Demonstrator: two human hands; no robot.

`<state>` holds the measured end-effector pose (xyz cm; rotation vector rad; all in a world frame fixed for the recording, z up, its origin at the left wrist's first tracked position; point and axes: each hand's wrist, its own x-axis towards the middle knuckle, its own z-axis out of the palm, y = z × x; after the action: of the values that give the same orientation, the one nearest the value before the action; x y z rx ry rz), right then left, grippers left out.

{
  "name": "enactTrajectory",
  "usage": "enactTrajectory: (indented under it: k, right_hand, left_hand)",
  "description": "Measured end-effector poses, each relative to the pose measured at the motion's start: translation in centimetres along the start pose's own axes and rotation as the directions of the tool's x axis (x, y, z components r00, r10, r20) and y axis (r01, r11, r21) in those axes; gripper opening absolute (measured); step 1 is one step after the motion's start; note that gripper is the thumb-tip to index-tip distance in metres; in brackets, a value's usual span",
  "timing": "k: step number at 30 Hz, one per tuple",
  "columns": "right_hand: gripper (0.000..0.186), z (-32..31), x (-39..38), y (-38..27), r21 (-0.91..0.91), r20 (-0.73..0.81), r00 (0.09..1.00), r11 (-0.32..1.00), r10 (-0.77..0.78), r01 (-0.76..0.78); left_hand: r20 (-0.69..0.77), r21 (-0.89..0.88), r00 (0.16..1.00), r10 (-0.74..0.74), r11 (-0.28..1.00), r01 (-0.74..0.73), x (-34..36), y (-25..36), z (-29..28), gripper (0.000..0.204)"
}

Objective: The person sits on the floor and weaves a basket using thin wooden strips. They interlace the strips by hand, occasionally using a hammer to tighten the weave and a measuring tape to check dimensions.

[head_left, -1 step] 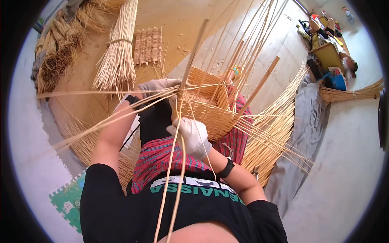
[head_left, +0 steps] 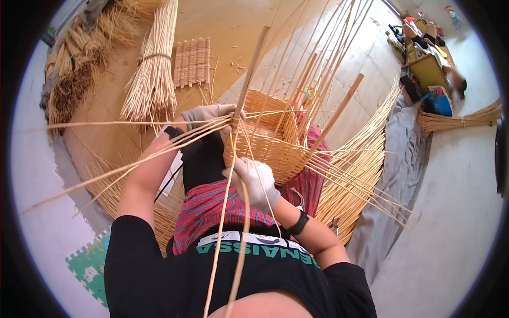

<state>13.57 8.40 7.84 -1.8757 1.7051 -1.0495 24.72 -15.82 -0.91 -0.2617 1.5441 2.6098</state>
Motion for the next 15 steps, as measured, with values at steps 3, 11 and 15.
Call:
enactTrajectory:
  k: [3,11,15]
  right_hand:
    - [0.020,-1.0,-4.5,5.9,0.374,-0.085,0.928,0.875,0.362,-0.307]
    - [0.018,-3.5,0.4,10.1,0.679,-0.323,0.658,0.651,0.680,-0.339]
    - [0.053,-3.5,11.9,12.3,-0.314,-0.347,0.936,0.935,0.050,-0.166]
  left_hand:
    - [-0.161,0.154,0.987,0.029,0.988,-0.004,0.9,-2.5,-0.6,0.041]
    - [-0.325,0.645,0.863,0.387,0.758,-0.097,0.4,-2.5,4.1,0.035]
    - [-0.408,0.568,0.846,0.343,0.821,-0.059,1.2,-5.4,2.1,0.034]
